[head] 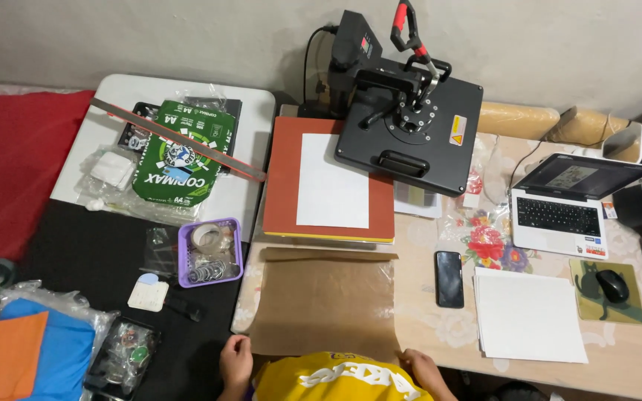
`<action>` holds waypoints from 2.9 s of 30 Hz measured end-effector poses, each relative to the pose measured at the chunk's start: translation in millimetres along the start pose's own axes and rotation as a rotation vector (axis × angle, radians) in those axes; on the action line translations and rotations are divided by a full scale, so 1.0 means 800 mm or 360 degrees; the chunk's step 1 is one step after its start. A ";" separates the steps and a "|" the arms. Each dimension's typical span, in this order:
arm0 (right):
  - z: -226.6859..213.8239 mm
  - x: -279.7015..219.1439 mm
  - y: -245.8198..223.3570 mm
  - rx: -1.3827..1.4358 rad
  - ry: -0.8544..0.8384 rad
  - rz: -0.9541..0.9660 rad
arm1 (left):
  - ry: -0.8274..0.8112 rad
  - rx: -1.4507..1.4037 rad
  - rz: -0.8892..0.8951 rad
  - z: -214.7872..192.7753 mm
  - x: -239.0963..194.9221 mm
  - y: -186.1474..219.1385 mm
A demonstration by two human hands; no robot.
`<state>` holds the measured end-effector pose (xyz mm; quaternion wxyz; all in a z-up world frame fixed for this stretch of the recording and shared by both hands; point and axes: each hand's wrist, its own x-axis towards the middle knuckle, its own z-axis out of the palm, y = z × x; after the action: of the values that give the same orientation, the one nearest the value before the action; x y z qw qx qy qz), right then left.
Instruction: The person operates a heat press machine, lowering the handle to press a white sheet placed on a brown backing. They then lift the press, remove the white sheet, and place it on a nearby table before returning to the press.
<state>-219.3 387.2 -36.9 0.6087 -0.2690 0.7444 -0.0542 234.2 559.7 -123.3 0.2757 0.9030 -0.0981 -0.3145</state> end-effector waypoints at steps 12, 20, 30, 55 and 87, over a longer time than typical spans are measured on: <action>0.006 0.081 -0.014 0.0364 -0.0082 -0.0176 | 0.0046 -0.0325 0.0364 0.018 0.030 0.053; 0.031 0.204 -0.149 0.0803 -0.0012 -0.0303 | 0.0253 -0.0579 0.0302 0.078 0.140 0.184; 0.069 0.209 -0.236 0.0001 0.0778 -0.0775 | 0.0131 -0.0313 0.0228 0.131 0.170 0.273; 0.157 0.173 -0.379 0.0441 -0.0052 -0.0587 | -0.0409 -0.0074 0.0117 0.133 0.109 0.482; 0.112 0.007 -0.309 0.0437 -0.0439 -0.1079 | -0.0721 -0.0762 0.0303 0.059 0.107 0.375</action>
<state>-53.6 196.1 36.4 0.6810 -0.4205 0.5103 -0.3147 271.1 260.6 -29.9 0.4792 0.7066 -0.1642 -0.4941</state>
